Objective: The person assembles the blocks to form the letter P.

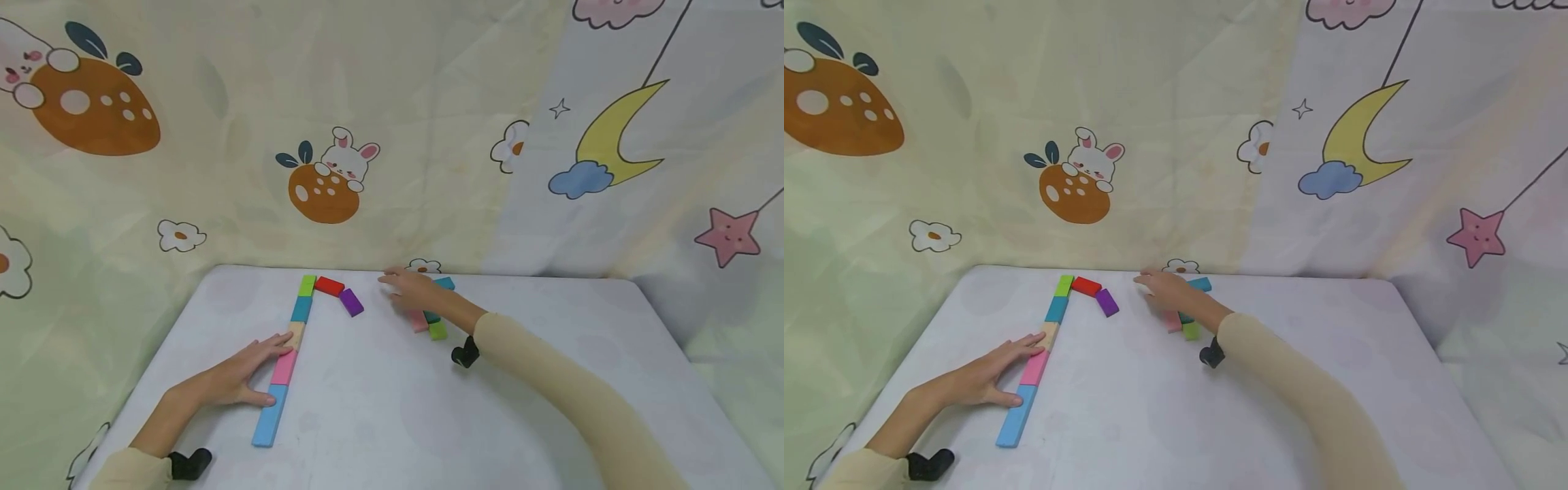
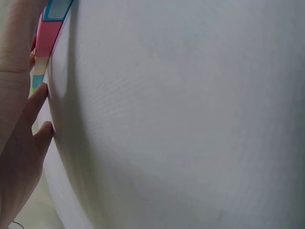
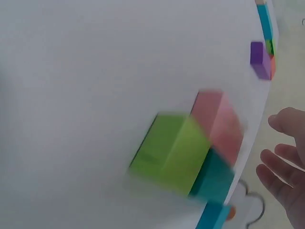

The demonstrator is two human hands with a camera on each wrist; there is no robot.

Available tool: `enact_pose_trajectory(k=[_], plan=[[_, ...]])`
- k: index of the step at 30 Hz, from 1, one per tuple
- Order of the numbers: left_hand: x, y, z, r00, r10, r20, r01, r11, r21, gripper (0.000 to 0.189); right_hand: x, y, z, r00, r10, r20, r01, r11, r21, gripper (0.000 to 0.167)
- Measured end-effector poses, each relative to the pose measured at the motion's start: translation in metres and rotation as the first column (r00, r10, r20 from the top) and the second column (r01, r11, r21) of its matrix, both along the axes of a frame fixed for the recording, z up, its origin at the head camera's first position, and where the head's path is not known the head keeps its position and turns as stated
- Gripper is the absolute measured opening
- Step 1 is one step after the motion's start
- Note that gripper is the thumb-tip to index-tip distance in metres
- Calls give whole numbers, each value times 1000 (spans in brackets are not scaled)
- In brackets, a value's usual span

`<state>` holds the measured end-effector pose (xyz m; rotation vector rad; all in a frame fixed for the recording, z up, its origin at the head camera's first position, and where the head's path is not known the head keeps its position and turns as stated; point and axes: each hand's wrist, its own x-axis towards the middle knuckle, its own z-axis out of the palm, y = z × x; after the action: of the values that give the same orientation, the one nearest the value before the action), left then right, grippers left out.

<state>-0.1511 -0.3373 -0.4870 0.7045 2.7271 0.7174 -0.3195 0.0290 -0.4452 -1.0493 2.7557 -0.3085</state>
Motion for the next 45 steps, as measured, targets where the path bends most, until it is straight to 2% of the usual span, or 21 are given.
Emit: enact_pose_trajectory(k=[4,7,14,22,26,29,33,36,39,42,45], plan=[[0,-1,0,1000,-11,-10,11,1000,-6,85,-4,33,-5,994,56,-89,-56,998,-4,36],[1,-1,0,1000,-10,-12,10,1000,-22,84,-5,54,-10,994,56,-96,-54,998,24,35],[1,-1,-1,1000,-4,-20,4,1000,-31,83,-10,87,-17,1000,5,9,-5,995,103,45],[0,-3,-4,1000,-1,2,1,1000,-9,86,-15,100,-6,992,-18,123,-2,988,156,68],[-1,-2,-4,1000,8,5,-8,1000,-12,86,-15,105,-2,989,-41,140,14,982,189,70],[-2,-1,-3,1000,8,5,-8,1000,-24,85,-14,109,1,991,-58,118,37,984,176,69],[-2,-1,-3,1000,9,10,-8,999,-34,86,-11,106,6,997,-54,62,50,997,62,70],[-3,-1,-1,1000,3,2,-3,999,-42,86,0,91,11,999,-25,27,25,999,-26,69],[-3,-1,1,1000,-6,-10,5,999,-42,86,24,65,11,999,42,29,-40,997,-71,71],[-2,-1,1,1000,-12,-16,12,999,-40,85,50,36,3,992,120,43,-117,991,-64,71],[-2,0,0,1000,-8,-7,8,999,-39,85,67,12,-9,983,171,62,-169,985,-26,69]])
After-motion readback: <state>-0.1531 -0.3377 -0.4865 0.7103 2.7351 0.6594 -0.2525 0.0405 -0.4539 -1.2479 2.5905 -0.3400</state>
